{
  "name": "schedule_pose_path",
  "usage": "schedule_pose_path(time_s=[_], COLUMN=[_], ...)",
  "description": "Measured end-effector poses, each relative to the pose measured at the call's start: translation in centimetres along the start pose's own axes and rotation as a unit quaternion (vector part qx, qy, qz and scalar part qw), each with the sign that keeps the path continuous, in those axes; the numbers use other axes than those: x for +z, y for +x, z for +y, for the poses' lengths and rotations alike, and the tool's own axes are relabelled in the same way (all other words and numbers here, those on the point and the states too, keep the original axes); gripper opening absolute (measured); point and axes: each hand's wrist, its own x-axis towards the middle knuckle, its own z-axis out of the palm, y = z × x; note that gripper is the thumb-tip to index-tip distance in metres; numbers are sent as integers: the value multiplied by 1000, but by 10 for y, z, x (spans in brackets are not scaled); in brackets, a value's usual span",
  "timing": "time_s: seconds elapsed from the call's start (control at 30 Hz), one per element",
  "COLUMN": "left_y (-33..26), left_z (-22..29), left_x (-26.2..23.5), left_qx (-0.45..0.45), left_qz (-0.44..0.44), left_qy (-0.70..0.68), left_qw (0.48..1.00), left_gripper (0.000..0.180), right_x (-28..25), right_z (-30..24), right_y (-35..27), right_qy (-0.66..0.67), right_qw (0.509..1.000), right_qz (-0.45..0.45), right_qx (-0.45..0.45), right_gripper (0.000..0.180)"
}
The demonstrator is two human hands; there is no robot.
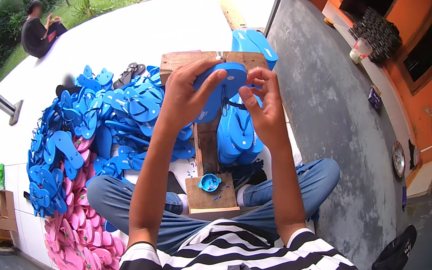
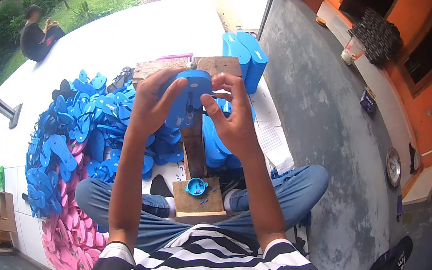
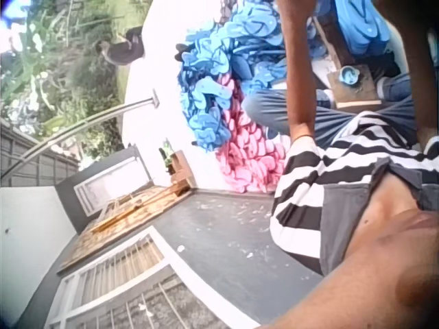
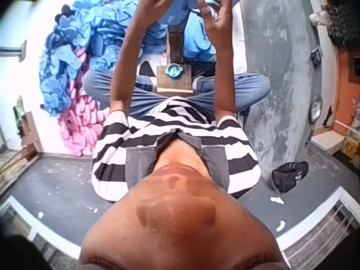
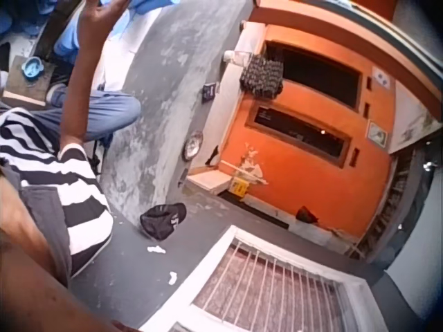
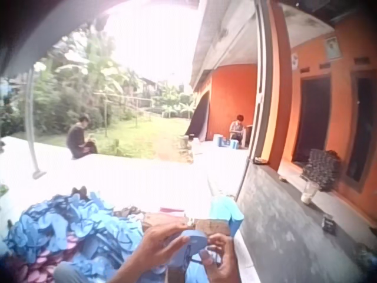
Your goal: The person attaches straps to blue sandal soles using a metal tool mounted on a wooden block.
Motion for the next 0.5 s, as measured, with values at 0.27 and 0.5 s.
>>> schedule_pose_path(time_s=[0.27,0.5], left_y=[-19,-62], left_z=[-11,3], left_x=[14,43], left_qx=[73,-66], left_qz=[70,144], left_qy=[49,-175], left_qw=[994,972], left_gripper=[29,28], right_x=[32,38], right_z=[9,-4], right_y=[4,-22], right_qy=[169,82], right_qw=[983,995], right_qz=[-23,32], right_qx=[74,53], right_gripper=[37,36])
